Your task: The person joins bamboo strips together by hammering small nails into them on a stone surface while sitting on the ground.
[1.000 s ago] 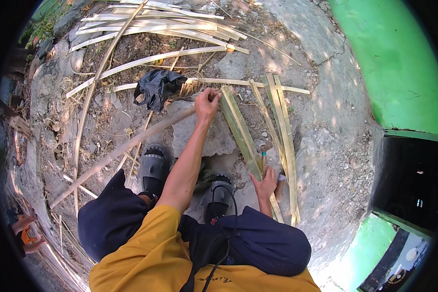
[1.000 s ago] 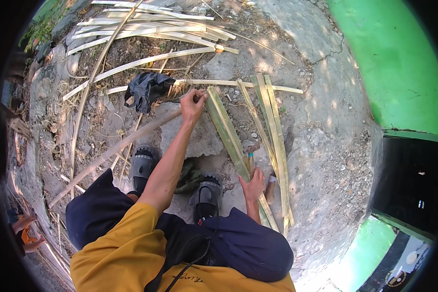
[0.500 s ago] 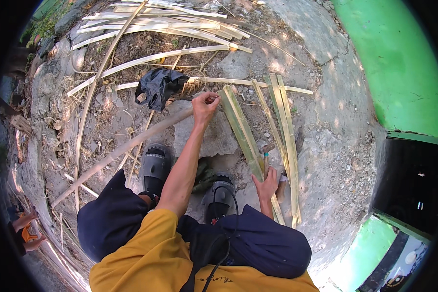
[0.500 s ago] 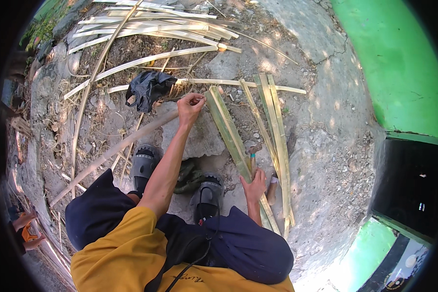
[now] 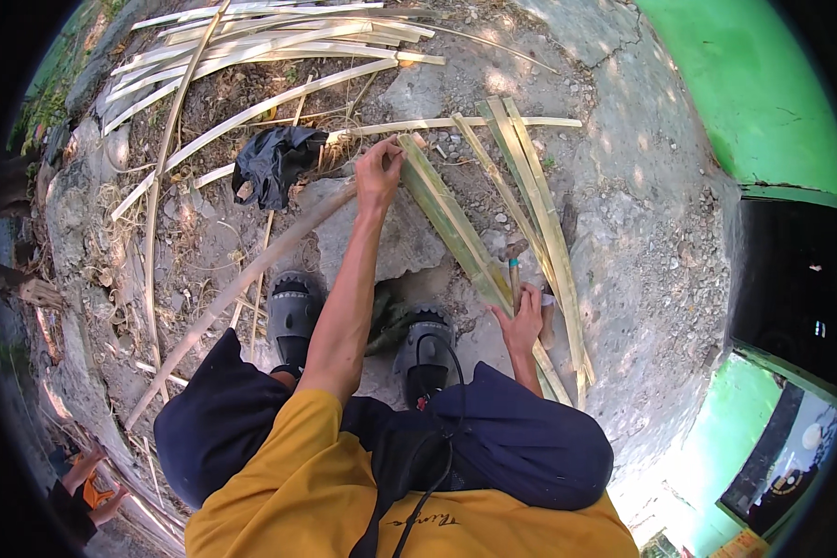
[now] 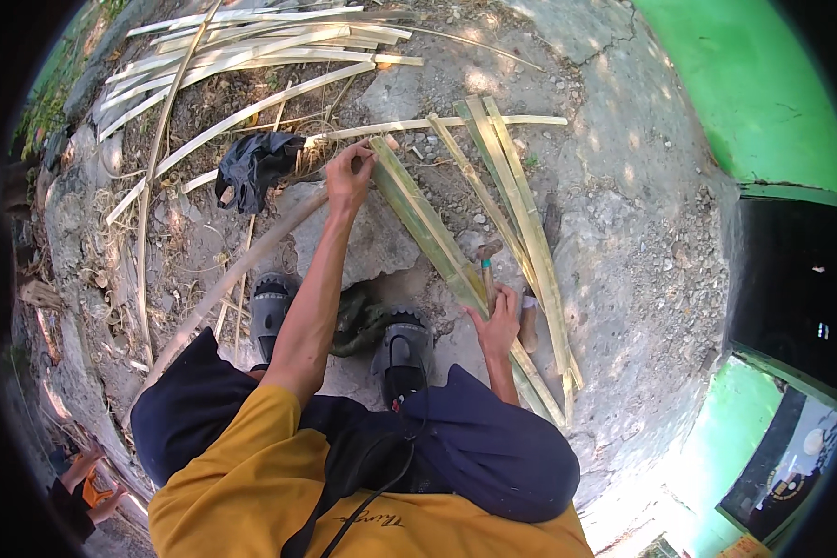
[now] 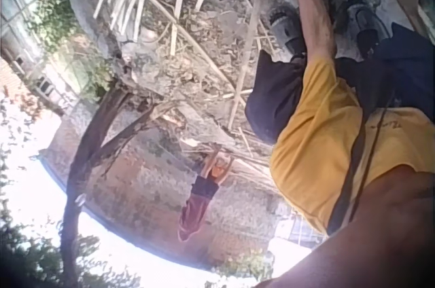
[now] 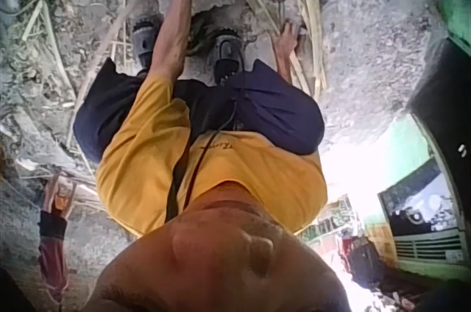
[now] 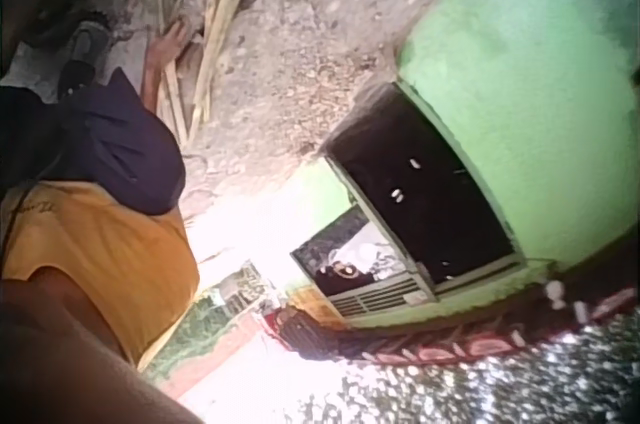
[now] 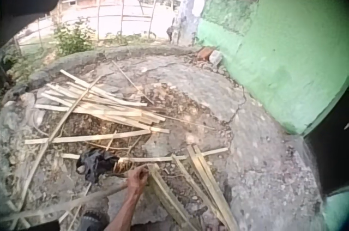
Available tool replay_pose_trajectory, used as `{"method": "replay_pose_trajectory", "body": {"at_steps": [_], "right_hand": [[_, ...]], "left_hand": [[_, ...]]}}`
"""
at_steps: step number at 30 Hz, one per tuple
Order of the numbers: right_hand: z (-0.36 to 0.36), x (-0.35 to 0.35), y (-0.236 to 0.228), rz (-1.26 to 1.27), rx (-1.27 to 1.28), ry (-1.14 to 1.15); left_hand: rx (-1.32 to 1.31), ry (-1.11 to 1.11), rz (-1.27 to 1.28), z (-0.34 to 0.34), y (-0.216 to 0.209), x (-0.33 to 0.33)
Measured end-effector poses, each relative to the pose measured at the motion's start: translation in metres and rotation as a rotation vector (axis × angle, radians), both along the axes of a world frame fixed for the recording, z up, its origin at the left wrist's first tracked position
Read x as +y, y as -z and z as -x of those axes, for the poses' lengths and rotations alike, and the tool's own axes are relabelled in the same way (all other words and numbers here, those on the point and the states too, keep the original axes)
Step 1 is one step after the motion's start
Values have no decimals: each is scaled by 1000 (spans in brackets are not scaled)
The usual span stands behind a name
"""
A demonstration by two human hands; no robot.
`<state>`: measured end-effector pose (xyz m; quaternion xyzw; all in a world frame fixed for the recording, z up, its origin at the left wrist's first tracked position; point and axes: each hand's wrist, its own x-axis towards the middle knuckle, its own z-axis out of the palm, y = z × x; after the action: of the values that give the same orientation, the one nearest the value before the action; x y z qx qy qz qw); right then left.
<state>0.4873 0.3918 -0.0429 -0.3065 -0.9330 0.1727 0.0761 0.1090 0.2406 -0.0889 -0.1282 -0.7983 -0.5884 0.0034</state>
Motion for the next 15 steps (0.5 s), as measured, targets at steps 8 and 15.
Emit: {"method": "replay_pose_trajectory", "body": {"at_steps": [8,15], "right_hand": [[-88,10,-3,30,-185,83],[-116,-2,22,-9,-206,146]], "left_hand": [[6,-4,-66,0,8,1],[60,-33,-64,-1,4,7]]}}
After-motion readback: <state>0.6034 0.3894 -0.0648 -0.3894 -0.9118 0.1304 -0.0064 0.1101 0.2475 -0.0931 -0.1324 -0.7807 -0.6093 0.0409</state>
